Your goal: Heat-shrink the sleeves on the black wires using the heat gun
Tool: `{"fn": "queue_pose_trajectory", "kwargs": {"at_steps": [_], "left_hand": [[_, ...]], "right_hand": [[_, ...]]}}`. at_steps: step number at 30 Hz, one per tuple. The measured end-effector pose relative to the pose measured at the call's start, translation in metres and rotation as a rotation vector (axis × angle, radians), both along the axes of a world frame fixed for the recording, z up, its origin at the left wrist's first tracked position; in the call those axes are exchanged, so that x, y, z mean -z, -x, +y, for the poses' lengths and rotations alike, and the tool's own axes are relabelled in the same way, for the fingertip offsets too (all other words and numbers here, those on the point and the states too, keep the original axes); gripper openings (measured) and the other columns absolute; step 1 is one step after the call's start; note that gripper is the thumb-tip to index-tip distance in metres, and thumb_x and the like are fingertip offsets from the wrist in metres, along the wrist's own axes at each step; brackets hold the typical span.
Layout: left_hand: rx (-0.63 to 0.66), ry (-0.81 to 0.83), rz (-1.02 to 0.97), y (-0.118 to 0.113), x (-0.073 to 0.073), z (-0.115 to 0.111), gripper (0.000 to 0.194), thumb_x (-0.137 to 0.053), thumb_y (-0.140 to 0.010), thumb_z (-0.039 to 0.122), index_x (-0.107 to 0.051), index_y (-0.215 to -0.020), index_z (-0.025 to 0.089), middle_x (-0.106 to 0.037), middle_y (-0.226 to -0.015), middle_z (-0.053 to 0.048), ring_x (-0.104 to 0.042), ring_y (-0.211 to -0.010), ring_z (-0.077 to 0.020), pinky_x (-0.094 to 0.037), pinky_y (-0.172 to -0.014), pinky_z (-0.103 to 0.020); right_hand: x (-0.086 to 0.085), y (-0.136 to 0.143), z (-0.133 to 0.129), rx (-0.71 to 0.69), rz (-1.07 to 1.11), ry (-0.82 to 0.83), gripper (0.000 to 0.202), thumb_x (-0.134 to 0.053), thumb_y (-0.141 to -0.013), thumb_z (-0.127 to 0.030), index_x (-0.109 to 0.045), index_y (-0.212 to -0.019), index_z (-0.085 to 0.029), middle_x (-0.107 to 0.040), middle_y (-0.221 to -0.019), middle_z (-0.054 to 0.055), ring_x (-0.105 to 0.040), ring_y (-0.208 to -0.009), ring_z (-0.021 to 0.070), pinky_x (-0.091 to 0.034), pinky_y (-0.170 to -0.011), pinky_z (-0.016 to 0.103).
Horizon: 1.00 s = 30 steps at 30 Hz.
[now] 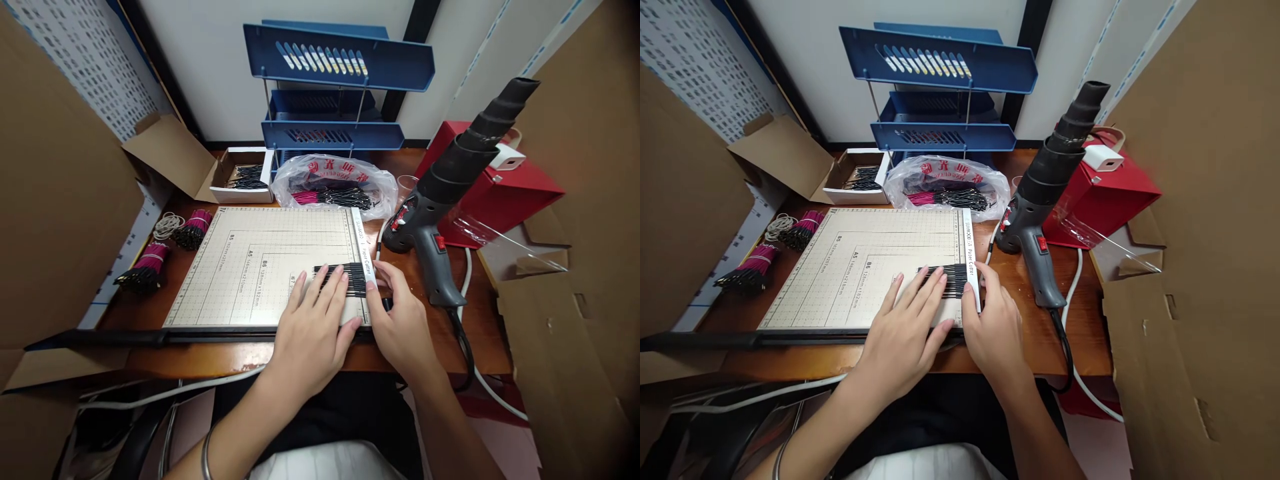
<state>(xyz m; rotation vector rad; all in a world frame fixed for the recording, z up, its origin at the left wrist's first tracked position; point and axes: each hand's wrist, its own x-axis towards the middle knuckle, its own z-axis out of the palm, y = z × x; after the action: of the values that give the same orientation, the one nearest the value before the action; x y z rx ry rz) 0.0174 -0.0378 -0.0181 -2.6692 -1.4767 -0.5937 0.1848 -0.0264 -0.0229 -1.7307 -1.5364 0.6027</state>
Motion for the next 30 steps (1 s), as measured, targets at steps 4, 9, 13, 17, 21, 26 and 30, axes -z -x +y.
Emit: {"fn": "queue_pose_trajectory", "kwargs": {"at_steps": [4,9,13,17,21,26,30], "left_hand": [[-0.009,0.016,0.051,-0.001,-0.002,0.016,0.059,-0.033,-0.108,0.042,-0.042,-0.154,0.005,-0.039,-0.164,-0.012,-0.034,-0.153,-0.0294,-0.023,-0.127,-0.052],[0.038,0.065,0.139,-0.002,0.001,0.022,0.060,-0.030,-0.109,0.044,-0.041,-0.155,0.007,-0.039,-0.164,-0.010,-0.033,-0.154,-0.0276,-0.026,-0.127,-0.050],[0.044,0.085,0.152,-0.002,0.002,0.021,0.061,-0.029,-0.109,0.044,-0.041,-0.155,0.007,-0.037,-0.165,-0.011,-0.032,-0.154,-0.0282,-0.028,-0.127,-0.048],[0.048,0.107,0.146,-0.002,0.002,0.022,0.063,-0.031,-0.108,0.046,-0.039,-0.156,0.006,-0.035,-0.166,-0.012,-0.030,-0.155,-0.0295,-0.029,-0.127,-0.048],[0.055,0.116,0.143,-0.003,0.003,0.022,0.065,-0.032,-0.107,0.047,-0.039,-0.156,0.005,-0.034,-0.166,-0.013,-0.029,-0.155,-0.0307,-0.029,-0.126,-0.048],[0.071,0.119,0.148,-0.004,0.003,0.022,0.065,-0.032,-0.107,0.047,-0.039,-0.156,0.005,-0.035,-0.166,-0.014,-0.029,-0.155,-0.0316,-0.029,-0.127,-0.048],[0.074,0.112,0.148,-0.005,0.003,0.022,0.065,-0.033,-0.107,0.046,-0.040,-0.155,0.004,-0.035,-0.166,-0.015,-0.029,-0.155,-0.0314,-0.028,-0.127,-0.047]], "right_hand": [[-0.006,-0.002,0.012,-0.085,-0.068,0.034,0.046,-0.040,-0.100,-0.041,-0.051,-0.140,-0.022,-0.060,-0.143,0.013,-0.059,-0.129,0.0325,-0.046,-0.107,0.054],[-0.011,0.001,0.024,-0.106,-0.076,0.103,0.049,-0.035,-0.101,-0.038,-0.044,-0.146,-0.021,-0.053,-0.152,0.013,-0.053,-0.137,0.0314,-0.044,-0.110,0.053],[-0.016,0.006,0.026,-0.091,-0.127,0.209,0.050,-0.034,-0.100,-0.032,-0.041,-0.149,-0.024,-0.055,-0.150,0.013,-0.057,-0.133,0.0345,-0.047,-0.104,0.054],[-0.019,0.007,0.026,-0.092,-0.158,0.223,0.049,-0.035,-0.099,-0.029,-0.042,-0.148,-0.024,-0.059,-0.146,0.014,-0.062,-0.127,0.0350,-0.050,-0.098,0.052],[-0.023,0.006,0.027,-0.109,-0.207,0.229,0.050,-0.034,-0.100,-0.029,-0.040,-0.149,-0.025,-0.062,-0.140,0.014,-0.062,-0.125,0.0357,-0.049,-0.097,0.053],[-0.025,0.007,0.030,-0.140,-0.258,0.234,0.048,-0.032,-0.099,-0.023,-0.042,-0.146,-0.024,-0.056,-0.149,0.012,-0.058,-0.131,0.0336,-0.047,-0.102,0.052],[-0.028,0.008,0.034,-0.171,-0.268,0.197,0.044,-0.032,-0.100,-0.025,-0.044,-0.142,-0.025,-0.053,-0.151,0.008,-0.053,-0.134,0.0315,-0.044,-0.105,0.050]]}}
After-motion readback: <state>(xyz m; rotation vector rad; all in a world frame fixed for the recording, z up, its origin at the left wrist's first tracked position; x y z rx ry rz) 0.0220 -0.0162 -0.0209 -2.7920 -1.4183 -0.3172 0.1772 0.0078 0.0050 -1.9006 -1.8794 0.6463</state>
